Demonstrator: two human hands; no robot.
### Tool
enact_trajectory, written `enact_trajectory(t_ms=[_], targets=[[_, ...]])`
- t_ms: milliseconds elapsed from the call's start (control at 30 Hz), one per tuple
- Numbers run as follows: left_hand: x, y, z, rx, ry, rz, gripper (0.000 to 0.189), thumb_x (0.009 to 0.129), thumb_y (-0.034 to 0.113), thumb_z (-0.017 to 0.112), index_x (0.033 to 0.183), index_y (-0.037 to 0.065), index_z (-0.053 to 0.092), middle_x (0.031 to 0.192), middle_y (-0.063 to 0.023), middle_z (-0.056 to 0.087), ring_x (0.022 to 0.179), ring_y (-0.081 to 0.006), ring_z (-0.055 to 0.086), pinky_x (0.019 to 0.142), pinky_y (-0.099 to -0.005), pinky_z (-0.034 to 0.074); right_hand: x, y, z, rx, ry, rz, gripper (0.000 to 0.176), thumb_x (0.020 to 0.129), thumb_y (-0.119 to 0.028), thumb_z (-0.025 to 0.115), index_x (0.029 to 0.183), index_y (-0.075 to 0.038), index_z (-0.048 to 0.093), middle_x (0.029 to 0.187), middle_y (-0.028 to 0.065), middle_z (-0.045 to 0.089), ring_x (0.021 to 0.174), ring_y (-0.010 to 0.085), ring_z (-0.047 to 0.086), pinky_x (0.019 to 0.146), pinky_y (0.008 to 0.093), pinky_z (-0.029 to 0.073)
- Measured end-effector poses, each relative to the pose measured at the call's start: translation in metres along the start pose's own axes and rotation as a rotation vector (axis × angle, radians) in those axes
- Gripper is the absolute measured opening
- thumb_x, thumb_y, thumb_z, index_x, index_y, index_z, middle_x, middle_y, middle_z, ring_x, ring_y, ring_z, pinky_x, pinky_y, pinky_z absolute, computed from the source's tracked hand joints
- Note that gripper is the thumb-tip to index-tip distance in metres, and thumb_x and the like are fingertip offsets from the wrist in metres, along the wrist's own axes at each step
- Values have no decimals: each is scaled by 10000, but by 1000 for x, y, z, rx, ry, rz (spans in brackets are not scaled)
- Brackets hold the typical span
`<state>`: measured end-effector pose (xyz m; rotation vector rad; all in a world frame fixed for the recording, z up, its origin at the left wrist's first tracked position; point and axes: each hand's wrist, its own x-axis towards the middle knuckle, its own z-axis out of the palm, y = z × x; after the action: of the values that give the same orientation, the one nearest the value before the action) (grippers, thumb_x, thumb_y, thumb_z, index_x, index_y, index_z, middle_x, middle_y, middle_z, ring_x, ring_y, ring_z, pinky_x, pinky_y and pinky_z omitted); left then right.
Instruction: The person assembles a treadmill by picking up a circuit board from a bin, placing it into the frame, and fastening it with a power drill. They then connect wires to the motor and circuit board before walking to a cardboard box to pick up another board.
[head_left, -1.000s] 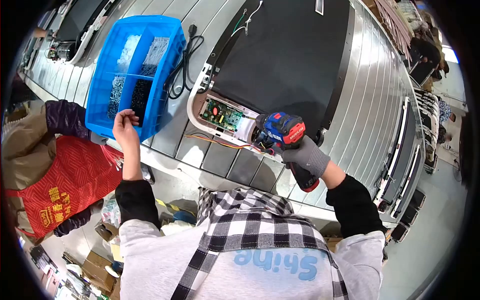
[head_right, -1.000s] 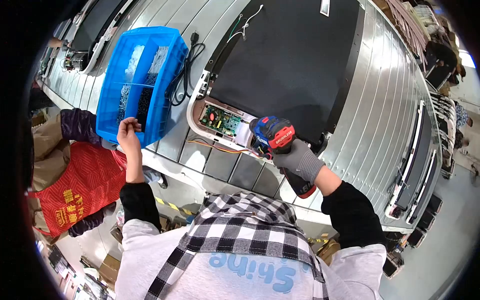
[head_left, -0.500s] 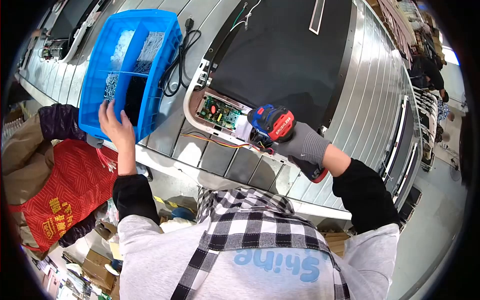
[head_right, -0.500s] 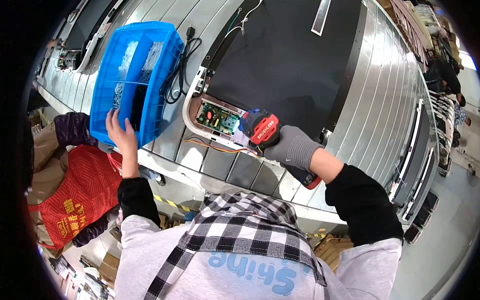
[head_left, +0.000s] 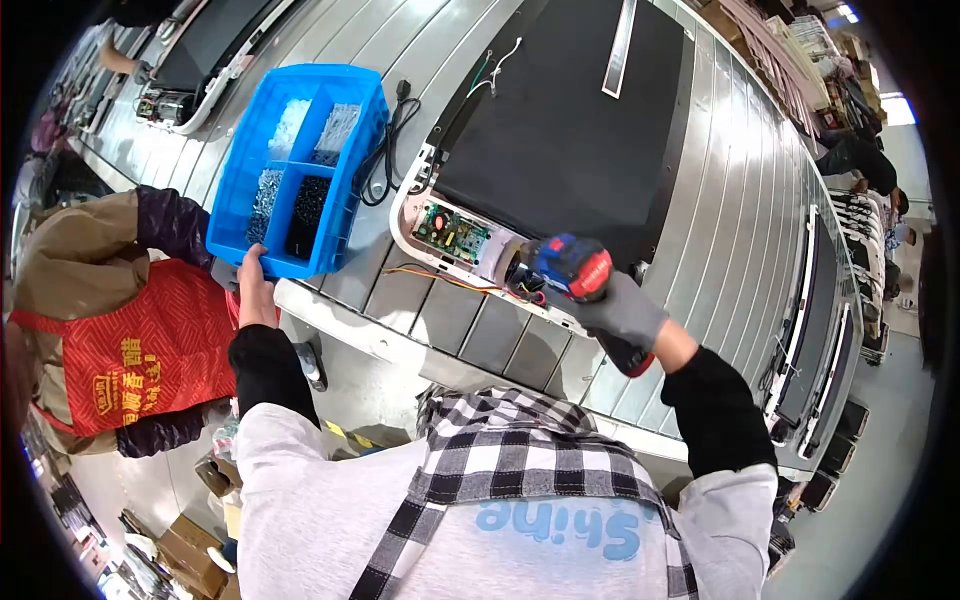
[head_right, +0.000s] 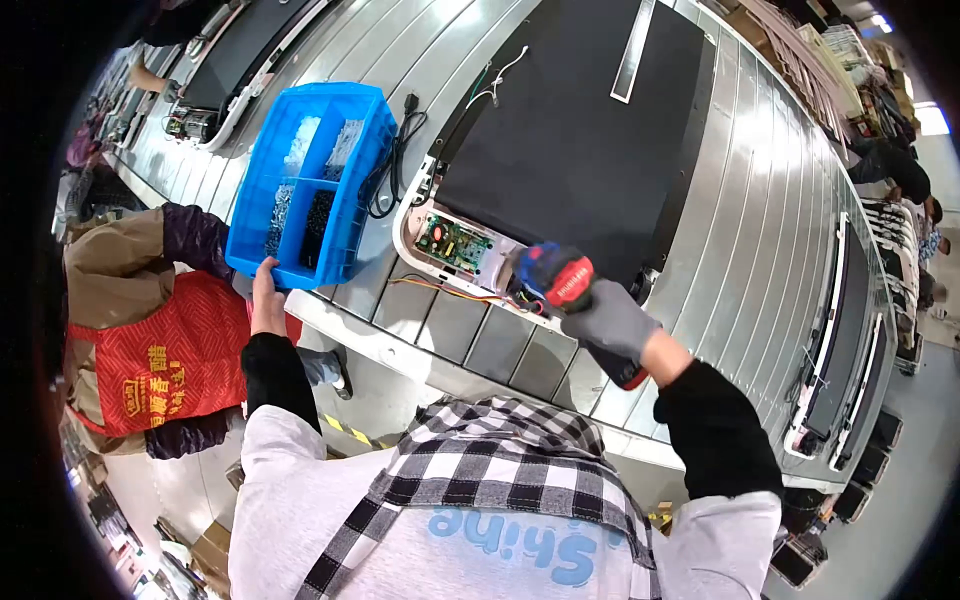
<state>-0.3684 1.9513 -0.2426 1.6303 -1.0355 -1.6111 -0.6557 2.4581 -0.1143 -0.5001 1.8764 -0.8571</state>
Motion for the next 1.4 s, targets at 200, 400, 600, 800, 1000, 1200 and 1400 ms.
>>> enact_trajectory(t_ms=[200, 400, 600, 800, 1000, 1200, 1400], targets=[[-24, -84, -72, -91, 90, 50, 161, 689, 168, 636, 765, 96, 514, 794, -57, 496, 757, -217, 518, 670, -423, 477, -96, 99, 29, 452, 158, -76, 320, 688, 7, 622, 997, -15, 541, 824, 39, 570, 669, 143, 581, 582, 301, 502], [-168, -160, -125, -218, 233, 20, 180, 637, 82, 630, 777, 69, 518, 738, -31, 484, 657, -174, 480, 559, -336, 415, -139, 190, 69, 567, 148, -66, 408, 649, -22, 649, 1042, -41, 540, 832, 27, 570, 723, 144, 580, 625, 287, 498], [-283, -252, -189, -298, 174, 46, 332, 663, -4, 583, 974, 56, 483, 852, -52, 509, 751, -231, 529, 665, -385, 482, -155, 227, 74, 632, 21, -161, 343, 651, 7, 637, 977, -33, 537, 767, 39, 564, 632, 159, 592, 576, 308, 508], [-392, -322, -224, -52, 32, 72, 247, 678, -3, 576, 907, 53, 502, 770, -30, 520, 699, -164, 515, 644, -313, 439, -202, 297, 71, 723, -15, -198, 314, 672, 0, 637, 966, -24, 528, 740, 42, 572, 636, 153, 593, 587, 300, 507], [-496, -320, -151, 401, -249, 147, 233, 666, 72, 607, 882, -5, 564, 788, -75, 593, 711, -205, 554, 680, -360, 479, -277, 389, 100, 653, 201, -270, 386, 693, -110, 662, 1058, -34, 563, 920, 27, 589, 833, 125, 552, 754, 287, 477], [-539, -360, -65, 443, -624, -25, 277, 750, 61, 549, 1020, 43, 491, 879, -72, 495, 823, -219, 487, 758, -316, 414, -398, 463, 143, 889, 670, -236, 259, 709, -77, 669, 939, -37, 559, 790, 27, 592, 693, 118, 580, 629, 288, 498], [-603, -459, 25, 353, -749, -71, 512, 706, 39, 605, 1184, 122, 444, 1104, -54, 486, 975, -230, 481, 849, -353, 418, -487, 550, 142, 1002, 843, -134, 319, 696, -77, 664, 1000, -36, 573, 877, 44, 605, 788, 140, 573, 701, 296, 488]])
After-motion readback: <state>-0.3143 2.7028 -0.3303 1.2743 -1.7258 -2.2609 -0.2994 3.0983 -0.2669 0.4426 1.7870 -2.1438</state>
